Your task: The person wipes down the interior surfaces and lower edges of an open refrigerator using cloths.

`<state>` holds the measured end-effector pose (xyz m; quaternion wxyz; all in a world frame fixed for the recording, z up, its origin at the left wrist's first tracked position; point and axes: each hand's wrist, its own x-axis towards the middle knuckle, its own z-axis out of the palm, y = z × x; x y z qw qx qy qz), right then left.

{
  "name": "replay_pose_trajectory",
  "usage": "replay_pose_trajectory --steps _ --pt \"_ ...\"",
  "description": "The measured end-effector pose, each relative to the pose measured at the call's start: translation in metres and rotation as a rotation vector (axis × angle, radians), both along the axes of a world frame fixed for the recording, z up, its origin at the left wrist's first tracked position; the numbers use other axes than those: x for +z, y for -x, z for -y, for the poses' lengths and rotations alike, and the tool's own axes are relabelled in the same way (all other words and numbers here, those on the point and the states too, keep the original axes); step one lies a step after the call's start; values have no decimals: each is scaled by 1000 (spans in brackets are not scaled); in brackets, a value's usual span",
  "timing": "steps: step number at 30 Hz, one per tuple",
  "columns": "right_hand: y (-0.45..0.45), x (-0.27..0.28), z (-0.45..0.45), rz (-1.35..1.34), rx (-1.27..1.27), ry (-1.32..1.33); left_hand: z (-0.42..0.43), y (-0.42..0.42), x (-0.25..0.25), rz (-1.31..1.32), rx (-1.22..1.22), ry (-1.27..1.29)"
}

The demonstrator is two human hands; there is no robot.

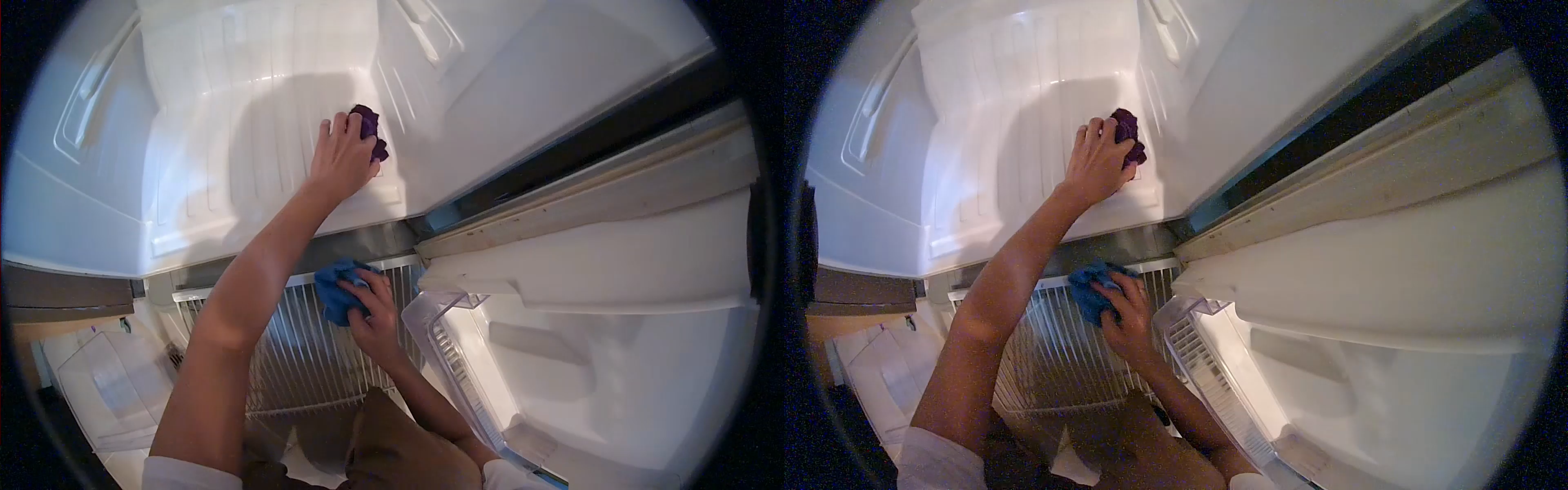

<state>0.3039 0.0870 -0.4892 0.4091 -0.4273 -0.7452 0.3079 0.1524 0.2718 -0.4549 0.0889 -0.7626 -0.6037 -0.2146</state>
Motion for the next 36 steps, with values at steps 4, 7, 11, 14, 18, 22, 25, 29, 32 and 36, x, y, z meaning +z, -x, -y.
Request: replay_pose_trajectory --steps 4,7,11,14,18,22,25,29,32,36 --pt "2 0 -1 -18 7 -3 17 -15 2 -5 -89 37" --pt "3 0 2 -28 -6 0 45 -19 22 -62 -201 187" --pt "0 2 17 -163 -37 133 90 6 21 103 -303 214" --pt "9 20 16 -189 -145 78 126 57 42 40 -332 491" --pt "32 29 -56 175 -517 -214 170 126 85 -7 -239 705" --pt "60 10 -97 724 -751 -286 214 167 121 11 -102 845" --pt "75 20 -90 833 -672 -235 242 193 125 47 -36 821" --pt "146 1 -52 768 -333 -132 260 218 117 111 16 768" --pt "198 3 -12 652 77 -355 261 219 126 137 66 796" --pt "191 -1 -4 -258 564 365 266 224 138 253 46 817"
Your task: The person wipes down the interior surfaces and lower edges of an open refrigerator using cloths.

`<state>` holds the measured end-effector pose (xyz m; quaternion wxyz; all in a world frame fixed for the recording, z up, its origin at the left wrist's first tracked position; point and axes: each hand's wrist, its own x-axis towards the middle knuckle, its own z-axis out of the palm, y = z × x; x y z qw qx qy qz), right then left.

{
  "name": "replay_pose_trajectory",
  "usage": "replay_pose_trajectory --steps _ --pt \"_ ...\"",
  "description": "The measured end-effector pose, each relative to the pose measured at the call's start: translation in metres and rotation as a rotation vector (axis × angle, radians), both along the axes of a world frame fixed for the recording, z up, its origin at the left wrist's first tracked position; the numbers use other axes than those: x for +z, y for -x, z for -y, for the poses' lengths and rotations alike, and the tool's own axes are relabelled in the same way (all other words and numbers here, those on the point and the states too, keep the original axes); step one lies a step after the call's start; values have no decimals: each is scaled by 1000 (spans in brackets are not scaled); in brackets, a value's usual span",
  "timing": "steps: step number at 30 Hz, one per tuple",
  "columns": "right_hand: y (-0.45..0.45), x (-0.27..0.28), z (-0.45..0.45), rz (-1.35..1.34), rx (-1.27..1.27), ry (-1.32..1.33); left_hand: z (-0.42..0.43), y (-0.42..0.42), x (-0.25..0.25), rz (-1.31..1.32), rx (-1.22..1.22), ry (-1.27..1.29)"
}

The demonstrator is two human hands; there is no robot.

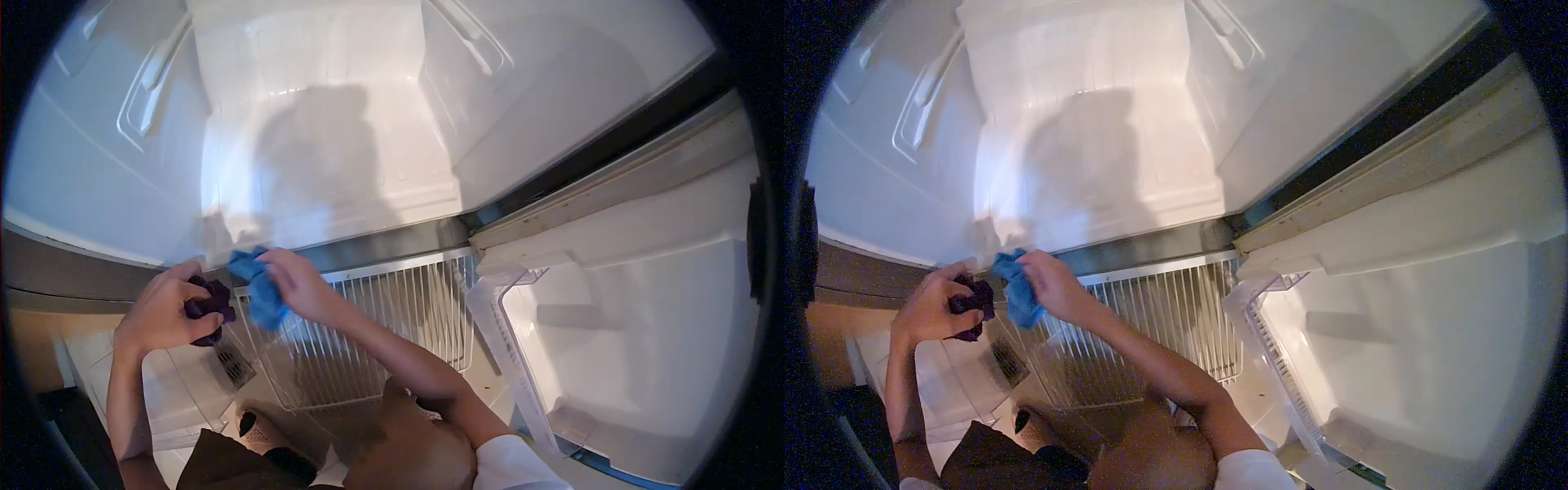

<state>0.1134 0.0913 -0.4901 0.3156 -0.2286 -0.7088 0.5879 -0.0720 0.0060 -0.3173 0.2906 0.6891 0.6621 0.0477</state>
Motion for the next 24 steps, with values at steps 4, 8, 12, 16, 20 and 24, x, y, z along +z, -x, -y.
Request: replay_pose_trajectory --steps 4,8,12,16,20,24 --pt "-81 33 -26 38 -457 308 6 7 -8 174 121 -24" --pt "-150 19 -71 192 -938 -153 5 0 -8 -40 103 -174" --pt "-123 -2 -40 732 -1119 -456 4 -1 -17 -191 87 -232" --pt "-78 9 -10 872 -909 -492 4 0 -26 -222 52 -198" --pt "-30 7 9 1024 -618 -534 5 5 -39 -252 50 -155" --pt "-19 17 16 1059 -467 -773 3 -1 -57 -325 40 -135"
